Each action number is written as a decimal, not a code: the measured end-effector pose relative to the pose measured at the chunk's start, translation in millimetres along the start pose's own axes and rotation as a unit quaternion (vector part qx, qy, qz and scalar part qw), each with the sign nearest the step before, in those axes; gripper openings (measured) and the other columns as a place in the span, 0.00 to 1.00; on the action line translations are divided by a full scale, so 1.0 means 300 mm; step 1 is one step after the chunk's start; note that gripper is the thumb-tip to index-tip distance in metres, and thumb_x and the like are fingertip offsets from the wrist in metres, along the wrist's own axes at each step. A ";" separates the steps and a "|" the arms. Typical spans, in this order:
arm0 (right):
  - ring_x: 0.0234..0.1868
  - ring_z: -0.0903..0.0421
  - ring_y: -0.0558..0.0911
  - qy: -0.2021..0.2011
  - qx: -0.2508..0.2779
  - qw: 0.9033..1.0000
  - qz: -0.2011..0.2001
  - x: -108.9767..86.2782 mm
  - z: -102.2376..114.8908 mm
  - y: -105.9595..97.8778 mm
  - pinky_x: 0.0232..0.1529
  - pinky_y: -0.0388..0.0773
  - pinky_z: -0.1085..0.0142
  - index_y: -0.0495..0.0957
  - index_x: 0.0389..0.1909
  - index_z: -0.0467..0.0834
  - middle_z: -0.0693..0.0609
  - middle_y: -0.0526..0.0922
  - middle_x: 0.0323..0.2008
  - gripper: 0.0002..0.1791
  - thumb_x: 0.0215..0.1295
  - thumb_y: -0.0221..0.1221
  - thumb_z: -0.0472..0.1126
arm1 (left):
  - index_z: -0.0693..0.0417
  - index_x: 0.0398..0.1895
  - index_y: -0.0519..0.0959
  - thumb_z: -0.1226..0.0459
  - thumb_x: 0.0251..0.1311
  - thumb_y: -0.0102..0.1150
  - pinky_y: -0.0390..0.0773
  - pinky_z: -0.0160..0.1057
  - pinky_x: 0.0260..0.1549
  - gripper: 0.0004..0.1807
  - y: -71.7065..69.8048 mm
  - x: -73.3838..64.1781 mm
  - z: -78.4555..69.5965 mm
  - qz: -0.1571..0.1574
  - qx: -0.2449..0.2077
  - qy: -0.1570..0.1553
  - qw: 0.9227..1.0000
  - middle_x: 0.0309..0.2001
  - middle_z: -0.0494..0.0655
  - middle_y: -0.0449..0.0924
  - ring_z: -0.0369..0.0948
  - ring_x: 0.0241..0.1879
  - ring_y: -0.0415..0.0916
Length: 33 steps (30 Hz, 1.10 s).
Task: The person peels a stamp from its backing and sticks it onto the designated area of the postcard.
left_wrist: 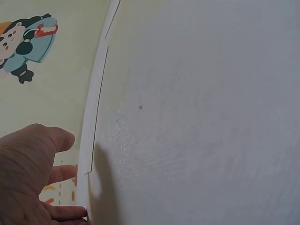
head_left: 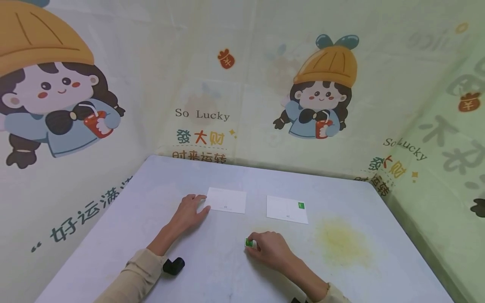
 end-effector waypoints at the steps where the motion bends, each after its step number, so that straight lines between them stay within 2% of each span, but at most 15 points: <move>1: 0.17 0.70 0.62 0.002 -0.001 1.000 0.001 0.000 -0.001 0.001 0.19 0.60 0.73 0.86 0.38 0.45 0.63 0.70 0.14 0.07 0.61 0.70 0.41 | 0.63 0.66 0.74 0.57 0.70 0.61 0.67 0.64 0.65 0.27 -0.001 0.002 0.000 -0.001 0.002 0.001 1.000 0.65 0.70 0.70 0.64 0.66 0.65; 12: 0.17 0.69 0.63 0.022 -0.005 1.000 0.008 0.002 -0.017 0.017 0.19 0.60 0.73 0.88 0.36 0.48 0.65 0.70 0.13 0.06 0.62 0.71 0.45 | 0.65 0.61 0.78 0.58 0.69 0.60 0.65 0.65 0.65 0.23 0.000 0.010 0.001 -0.007 0.022 0.019 1.000 0.63 0.73 0.71 0.67 0.67 0.64; 24: 0.17 0.69 0.62 0.008 -0.007 1.000 -0.010 0.007 -0.019 0.015 0.19 0.59 0.73 0.88 0.35 0.47 0.64 0.70 0.13 0.04 0.62 0.71 0.42 | 0.64 0.60 0.79 0.59 0.69 0.60 0.64 0.65 0.66 0.23 0.007 0.013 0.003 -0.003 0.037 0.019 0.999 0.65 0.73 0.70 0.67 0.69 0.62; 33: 0.17 0.71 0.63 -0.010 -0.017 0.999 -0.030 0.006 -0.017 0.008 0.19 0.60 0.74 0.88 0.32 0.46 0.63 0.75 0.14 0.03 0.64 0.67 0.40 | 0.64 0.62 0.78 0.58 0.70 0.60 0.63 0.65 0.67 0.24 0.005 0.008 0.001 0.005 0.037 0.006 0.999 0.67 0.73 0.68 0.66 0.70 0.61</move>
Point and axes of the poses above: each hand's wrist, its own x-axis towards the middle knuckle, its own y-axis out of the palm, z = x × y, the point moved 4 cm from there along x, towards the middle knuckle
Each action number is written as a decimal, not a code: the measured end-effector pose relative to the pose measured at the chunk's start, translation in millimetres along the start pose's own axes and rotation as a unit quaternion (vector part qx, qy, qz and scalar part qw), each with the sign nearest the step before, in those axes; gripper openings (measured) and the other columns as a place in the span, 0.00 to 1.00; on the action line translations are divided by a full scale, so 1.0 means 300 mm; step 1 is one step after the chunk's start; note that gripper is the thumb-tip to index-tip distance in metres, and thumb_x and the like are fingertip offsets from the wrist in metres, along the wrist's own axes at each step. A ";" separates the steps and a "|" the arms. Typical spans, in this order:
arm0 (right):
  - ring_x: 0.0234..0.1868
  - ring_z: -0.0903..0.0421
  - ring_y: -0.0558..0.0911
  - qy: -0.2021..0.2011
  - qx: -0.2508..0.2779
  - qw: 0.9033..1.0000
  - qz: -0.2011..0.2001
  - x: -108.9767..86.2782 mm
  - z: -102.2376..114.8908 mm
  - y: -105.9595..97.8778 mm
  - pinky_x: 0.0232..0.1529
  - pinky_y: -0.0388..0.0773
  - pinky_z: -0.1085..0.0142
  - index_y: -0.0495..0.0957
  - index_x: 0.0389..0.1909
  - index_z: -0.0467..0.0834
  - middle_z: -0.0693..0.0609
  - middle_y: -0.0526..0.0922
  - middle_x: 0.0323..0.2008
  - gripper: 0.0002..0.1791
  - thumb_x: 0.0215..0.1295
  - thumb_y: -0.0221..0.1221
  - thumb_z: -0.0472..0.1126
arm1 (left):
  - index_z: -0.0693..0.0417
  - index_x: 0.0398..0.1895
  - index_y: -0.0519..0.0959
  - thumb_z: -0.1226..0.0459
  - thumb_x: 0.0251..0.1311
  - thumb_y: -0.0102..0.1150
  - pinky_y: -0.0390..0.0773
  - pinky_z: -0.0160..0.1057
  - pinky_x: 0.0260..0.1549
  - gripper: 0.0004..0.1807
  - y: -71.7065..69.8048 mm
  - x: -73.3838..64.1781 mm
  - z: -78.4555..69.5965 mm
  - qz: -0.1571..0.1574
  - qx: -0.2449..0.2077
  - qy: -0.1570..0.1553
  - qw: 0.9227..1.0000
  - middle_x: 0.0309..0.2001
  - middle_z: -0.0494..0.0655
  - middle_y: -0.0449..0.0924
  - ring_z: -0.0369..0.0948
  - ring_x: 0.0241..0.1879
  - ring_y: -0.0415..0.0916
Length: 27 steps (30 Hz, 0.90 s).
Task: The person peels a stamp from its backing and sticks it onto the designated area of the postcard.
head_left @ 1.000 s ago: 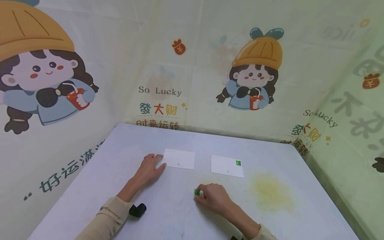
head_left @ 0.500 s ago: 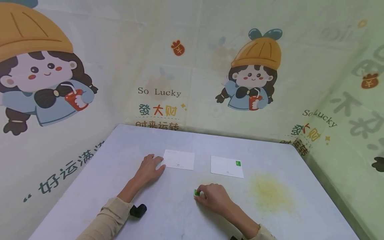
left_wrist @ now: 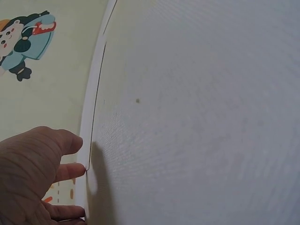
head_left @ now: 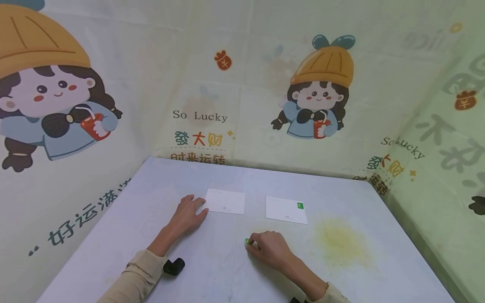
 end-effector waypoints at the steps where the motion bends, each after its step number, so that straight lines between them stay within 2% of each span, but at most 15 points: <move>1: 0.17 0.71 0.63 -0.002 -0.001 1.000 -0.004 0.000 0.001 -0.001 0.19 0.60 0.74 0.88 0.32 0.46 0.62 0.76 0.14 0.04 0.65 0.67 0.40 | 0.64 0.62 0.78 0.58 0.70 0.60 0.63 0.65 0.67 0.24 0.001 0.000 0.001 0.000 0.001 0.000 1.000 0.67 0.73 0.69 0.66 0.70 0.61; 9: 0.17 0.71 0.63 0.004 -0.008 0.999 -0.039 -0.003 0.004 -0.017 0.19 0.60 0.74 0.87 0.31 0.46 0.61 0.77 0.16 0.03 0.64 0.68 0.40 | 0.63 0.64 0.77 0.57 0.70 0.59 0.64 0.65 0.66 0.25 0.007 0.000 0.011 0.005 -0.007 -0.006 1.000 0.67 0.73 0.67 0.66 0.70 0.61; 13: 0.16 0.71 0.62 0.023 -0.010 0.998 -0.053 -0.007 -0.002 -0.025 0.18 0.59 0.74 0.87 0.32 0.44 0.63 0.73 0.13 0.04 0.64 0.68 0.41 | 0.63 0.65 0.76 0.57 0.70 0.59 0.65 0.65 0.66 0.25 0.003 -0.005 0.010 0.007 -0.015 -0.009 1.000 0.68 0.72 0.67 0.65 0.70 0.61; 17: 0.15 0.70 0.60 0.050 0.006 0.997 -0.063 -0.013 -0.009 -0.034 0.18 0.58 0.73 0.86 0.32 0.46 0.64 0.68 0.11 0.04 0.64 0.69 0.42 | 0.63 0.64 0.76 0.58 0.70 0.60 0.64 0.65 0.66 0.25 -0.007 -0.015 -0.004 -0.001 -0.017 0.006 1.000 0.66 0.71 0.70 0.65 0.70 0.62; 22: 0.14 0.71 0.58 0.080 0.053 0.992 -0.087 -0.019 -0.021 -0.059 0.18 0.57 0.74 0.86 0.30 0.50 0.67 0.64 0.10 0.03 0.63 0.69 0.42 | 0.63 0.63 0.77 0.59 0.69 0.61 0.64 0.65 0.67 0.24 -0.019 -0.032 -0.041 -0.020 -0.035 0.035 0.999 0.64 0.68 0.74 0.64 0.70 0.62; 27: 0.14 0.72 0.58 0.085 0.118 0.982 -0.120 -0.024 -0.036 -0.089 0.18 0.57 0.74 0.86 0.29 0.51 0.69 0.61 0.10 0.04 0.62 0.70 0.40 | 0.59 0.64 0.77 0.57 0.69 0.62 0.65 0.64 0.67 0.24 -0.022 -0.063 -0.082 -0.022 -0.057 0.048 0.997 0.67 0.69 0.70 0.63 0.71 0.62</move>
Point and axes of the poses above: each hand's wrist, its own x-axis towards the middle knuckle, its own y-axis out of the palm, z = x × y, the point moved 4 cm from there along x, towards the middle knuckle
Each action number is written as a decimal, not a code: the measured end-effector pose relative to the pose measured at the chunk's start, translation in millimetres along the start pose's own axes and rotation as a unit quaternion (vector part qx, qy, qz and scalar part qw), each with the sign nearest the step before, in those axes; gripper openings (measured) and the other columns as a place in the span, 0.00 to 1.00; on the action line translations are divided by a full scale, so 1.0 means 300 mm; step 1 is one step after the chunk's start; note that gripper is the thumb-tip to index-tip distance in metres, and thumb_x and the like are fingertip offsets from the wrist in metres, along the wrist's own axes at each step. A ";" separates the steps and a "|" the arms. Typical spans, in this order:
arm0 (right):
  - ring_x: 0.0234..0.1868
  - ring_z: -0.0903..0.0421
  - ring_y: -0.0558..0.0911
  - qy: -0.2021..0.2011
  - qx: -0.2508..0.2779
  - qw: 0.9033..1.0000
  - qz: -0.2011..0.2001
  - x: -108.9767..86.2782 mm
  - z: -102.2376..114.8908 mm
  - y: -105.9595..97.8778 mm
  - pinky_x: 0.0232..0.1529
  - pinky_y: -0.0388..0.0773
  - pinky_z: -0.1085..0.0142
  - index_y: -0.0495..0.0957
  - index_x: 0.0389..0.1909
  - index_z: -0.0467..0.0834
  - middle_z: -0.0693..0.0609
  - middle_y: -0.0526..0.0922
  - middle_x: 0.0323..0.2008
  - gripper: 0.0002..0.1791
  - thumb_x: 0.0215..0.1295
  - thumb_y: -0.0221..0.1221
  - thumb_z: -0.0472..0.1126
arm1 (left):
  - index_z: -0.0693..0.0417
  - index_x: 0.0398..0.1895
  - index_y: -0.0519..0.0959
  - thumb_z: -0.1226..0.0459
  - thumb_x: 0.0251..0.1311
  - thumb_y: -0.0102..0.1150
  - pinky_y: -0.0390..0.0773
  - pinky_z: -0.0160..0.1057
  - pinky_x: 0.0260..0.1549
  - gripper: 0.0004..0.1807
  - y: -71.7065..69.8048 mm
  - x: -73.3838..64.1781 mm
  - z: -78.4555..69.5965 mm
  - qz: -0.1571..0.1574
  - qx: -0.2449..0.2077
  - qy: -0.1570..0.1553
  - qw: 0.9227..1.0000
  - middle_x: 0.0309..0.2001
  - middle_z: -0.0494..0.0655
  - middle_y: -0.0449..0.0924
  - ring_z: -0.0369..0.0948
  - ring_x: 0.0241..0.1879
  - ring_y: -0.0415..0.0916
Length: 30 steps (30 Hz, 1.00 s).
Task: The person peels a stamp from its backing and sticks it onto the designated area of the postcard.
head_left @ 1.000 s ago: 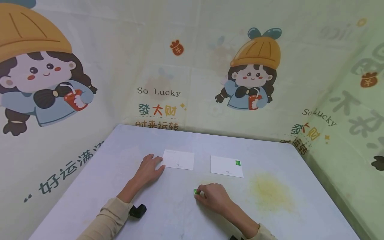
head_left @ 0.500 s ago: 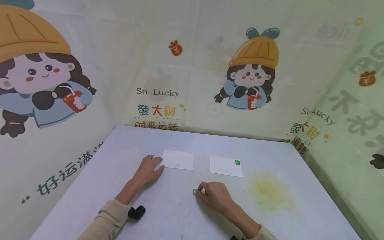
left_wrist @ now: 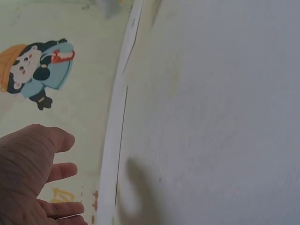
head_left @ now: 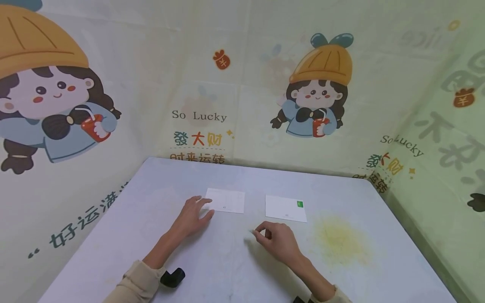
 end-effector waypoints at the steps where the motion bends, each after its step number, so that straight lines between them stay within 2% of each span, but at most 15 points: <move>1: 0.14 0.72 0.58 0.000 0.013 1.000 -0.004 0.001 -0.002 -0.006 0.18 0.58 0.74 0.87 0.29 0.51 0.69 0.61 0.10 0.04 0.62 0.70 0.39 | 0.59 0.64 0.77 0.58 0.69 0.62 0.65 0.64 0.67 0.24 0.000 -0.007 -0.009 -0.002 -0.006 0.004 1.000 0.67 0.68 0.70 0.63 0.71 0.62; 7: 0.15 0.71 0.60 0.007 0.082 0.997 -0.016 0.003 -0.012 -0.035 0.19 0.61 0.73 0.88 0.30 0.51 0.66 0.63 0.10 0.03 0.63 0.70 0.40 | 0.58 0.63 0.78 0.58 0.69 0.62 0.68 0.63 0.65 0.23 0.011 -0.056 -0.067 -0.008 -0.036 0.025 0.999 0.67 0.67 0.70 0.62 0.70 0.63; 12: 0.15 0.70 0.60 0.034 0.125 0.992 -0.005 0.006 -0.006 -0.054 0.20 0.59 0.73 0.88 0.31 0.47 0.64 0.63 0.10 0.02 0.63 0.70 0.39 | 0.58 0.61 0.79 0.58 0.69 0.62 0.67 0.62 0.66 0.21 0.024 -0.101 -0.123 -0.006 -0.074 0.044 0.996 0.66 0.63 0.73 0.59 0.70 0.65; 17: 0.16 0.68 0.61 0.075 0.158 0.985 0.009 0.006 0.005 -0.069 0.21 0.59 0.73 0.88 0.32 0.48 0.60 0.65 0.11 0.02 0.64 0.70 0.41 | 0.54 0.59 0.80 0.57 0.69 0.63 0.69 0.59 0.65 0.19 0.035 -0.141 -0.180 0.000 -0.125 0.052 0.991 0.62 0.52 0.78 0.53 0.67 0.70; 22: 0.17 0.65 0.63 0.133 0.206 0.969 0.031 0.000 0.010 -0.078 0.20 0.59 0.71 0.88 0.32 0.48 0.56 0.68 0.12 0.05 0.64 0.70 0.46 | 0.49 0.57 0.81 0.53 0.71 0.61 0.75 0.58 0.60 0.18 0.049 -0.172 -0.226 0.029 -0.202 0.052 0.978 0.58 0.44 0.81 0.51 0.62 0.76; 26: 0.20 0.63 0.63 0.175 0.252 0.950 0.054 -0.007 0.007 -0.077 0.23 0.60 0.71 0.88 0.35 0.44 0.54 0.68 0.15 0.11 0.65 0.69 0.48 | 0.51 0.55 0.82 0.53 0.73 0.59 0.79 0.50 0.58 0.16 0.056 -0.189 -0.259 0.062 -0.263 0.059 0.961 0.54 0.46 0.84 0.46 0.57 0.80; 30: 0.21 0.63 0.63 0.195 0.292 0.934 0.070 -0.009 0.014 -0.078 0.24 0.60 0.71 0.87 0.38 0.40 0.56 0.67 0.16 0.13 0.66 0.68 0.47 | 0.51 0.51 0.84 0.53 0.74 0.57 0.80 0.41 0.54 0.14 0.058 -0.194 -0.284 0.071 -0.290 0.060 0.953 0.50 0.48 0.86 0.41 0.51 0.82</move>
Point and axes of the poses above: each hand's wrist, its own x-axis towards the middle knuckle, its own y-axis out of the palm, z = x × y, the point moved 4 cm from there along x, towards the middle knuckle
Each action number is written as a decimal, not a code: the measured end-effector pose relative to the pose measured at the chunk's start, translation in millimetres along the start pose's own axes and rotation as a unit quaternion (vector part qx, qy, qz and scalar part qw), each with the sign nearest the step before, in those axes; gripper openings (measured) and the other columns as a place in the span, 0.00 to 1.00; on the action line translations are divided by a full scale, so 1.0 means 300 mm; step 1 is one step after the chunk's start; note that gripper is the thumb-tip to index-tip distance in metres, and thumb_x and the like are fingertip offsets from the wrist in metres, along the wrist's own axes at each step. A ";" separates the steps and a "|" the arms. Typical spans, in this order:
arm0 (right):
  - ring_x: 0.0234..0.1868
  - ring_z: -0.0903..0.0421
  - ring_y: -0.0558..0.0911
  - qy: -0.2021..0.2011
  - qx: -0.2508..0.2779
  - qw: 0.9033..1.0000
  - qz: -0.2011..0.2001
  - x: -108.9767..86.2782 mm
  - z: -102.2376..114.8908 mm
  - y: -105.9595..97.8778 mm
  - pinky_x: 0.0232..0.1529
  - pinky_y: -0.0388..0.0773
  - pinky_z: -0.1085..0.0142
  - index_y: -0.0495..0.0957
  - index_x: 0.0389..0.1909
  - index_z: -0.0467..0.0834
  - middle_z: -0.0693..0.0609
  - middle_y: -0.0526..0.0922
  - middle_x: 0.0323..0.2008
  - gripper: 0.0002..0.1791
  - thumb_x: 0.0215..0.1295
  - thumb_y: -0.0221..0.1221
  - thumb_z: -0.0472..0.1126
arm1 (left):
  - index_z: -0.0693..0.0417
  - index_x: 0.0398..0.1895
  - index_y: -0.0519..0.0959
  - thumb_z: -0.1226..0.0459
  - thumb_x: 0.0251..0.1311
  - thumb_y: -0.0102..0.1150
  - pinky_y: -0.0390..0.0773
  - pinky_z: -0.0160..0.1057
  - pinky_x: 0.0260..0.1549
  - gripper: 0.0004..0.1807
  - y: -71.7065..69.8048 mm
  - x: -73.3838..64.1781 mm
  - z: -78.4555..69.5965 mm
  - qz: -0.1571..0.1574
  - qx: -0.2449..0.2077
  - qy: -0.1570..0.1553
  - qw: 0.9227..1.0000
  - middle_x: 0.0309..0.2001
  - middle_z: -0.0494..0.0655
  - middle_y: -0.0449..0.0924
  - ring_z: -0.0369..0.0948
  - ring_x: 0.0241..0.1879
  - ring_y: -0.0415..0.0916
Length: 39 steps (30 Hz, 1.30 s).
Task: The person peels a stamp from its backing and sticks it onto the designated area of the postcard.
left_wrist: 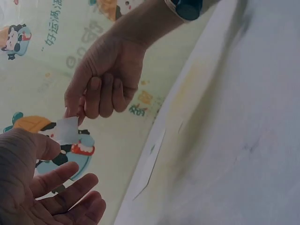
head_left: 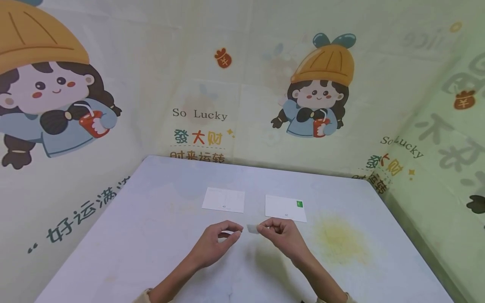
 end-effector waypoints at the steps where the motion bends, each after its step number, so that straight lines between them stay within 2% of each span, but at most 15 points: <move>1: 0.21 0.63 0.63 0.003 0.009 1.000 0.004 -0.002 0.004 0.002 0.23 0.60 0.71 0.87 0.38 0.39 0.56 0.66 0.16 0.13 0.66 0.68 0.47 | 0.51 0.50 0.84 0.53 0.74 0.57 0.81 0.40 0.53 0.14 0.002 -0.001 -0.003 0.000 -0.004 -0.001 1.000 0.49 0.49 0.87 0.40 0.50 0.83; 5: 0.19 0.63 0.61 0.013 0.043 0.999 0.020 -0.010 0.014 0.009 0.21 0.58 0.72 0.86 0.39 0.36 0.57 0.66 0.16 0.15 0.67 0.67 0.46 | 0.52 0.49 0.85 0.54 0.74 0.57 0.81 0.37 0.51 0.14 0.010 -0.008 -0.009 0.002 -0.021 -0.014 1.000 0.47 0.47 0.88 0.40 0.49 0.83; 10: 0.18 0.63 0.59 0.026 0.083 0.995 0.044 -0.016 0.015 0.020 0.20 0.57 0.73 0.82 0.43 0.29 0.58 0.66 0.16 0.20 0.67 0.67 0.45 | 0.56 0.49 0.84 0.54 0.74 0.57 0.80 0.34 0.49 0.16 0.014 -0.015 -0.017 0.009 -0.061 -0.031 0.998 0.45 0.46 0.87 0.50 0.51 0.83; 12: 0.17 0.63 0.58 0.030 0.095 0.994 0.053 -0.016 0.011 0.025 0.20 0.56 0.73 0.81 0.45 0.27 0.59 0.66 0.17 0.21 0.68 0.67 0.45 | 0.58 0.49 0.84 0.55 0.74 0.58 0.79 0.34 0.48 0.16 0.016 -0.015 -0.019 0.011 -0.073 -0.037 0.997 0.44 0.45 0.87 0.51 0.51 0.82; 17: 0.17 0.63 0.58 0.034 0.111 0.991 0.072 -0.015 0.007 0.032 0.20 0.55 0.72 0.81 0.47 0.26 0.59 0.65 0.18 0.22 0.69 0.66 0.45 | 0.57 0.48 0.85 0.56 0.74 0.58 0.78 0.36 0.48 0.15 0.023 -0.015 -0.027 0.021 -0.081 -0.041 0.996 0.43 0.41 0.87 0.46 0.51 0.81; 23: 0.18 0.63 0.58 0.034 0.127 0.988 0.086 -0.015 -0.002 0.039 0.20 0.54 0.71 0.78 0.49 0.23 0.59 0.65 0.18 0.24 0.70 0.65 0.44 | 0.53 0.44 0.86 0.56 0.74 0.57 0.78 0.36 0.47 0.12 0.031 -0.014 -0.032 0.026 -0.078 -0.033 0.996 0.42 0.42 0.88 0.42 0.49 0.81; 39: 0.17 0.62 0.58 0.044 0.136 0.986 0.084 -0.015 -0.026 0.026 0.21 0.55 0.70 0.84 0.45 0.32 0.59 0.64 0.18 0.16 0.71 0.63 0.44 | 0.51 0.40 0.85 0.57 0.73 0.58 0.80 0.38 0.48 0.10 0.045 -0.016 -0.052 0.028 -0.067 -0.025 0.997 0.42 0.45 0.89 0.38 0.48 0.83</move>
Point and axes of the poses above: each hand's wrist, its own x-axis towards the middle knuckle, its own y-axis out of the palm, z = x × y, the point moved 4 cm from there along x, towards the middle knuckle
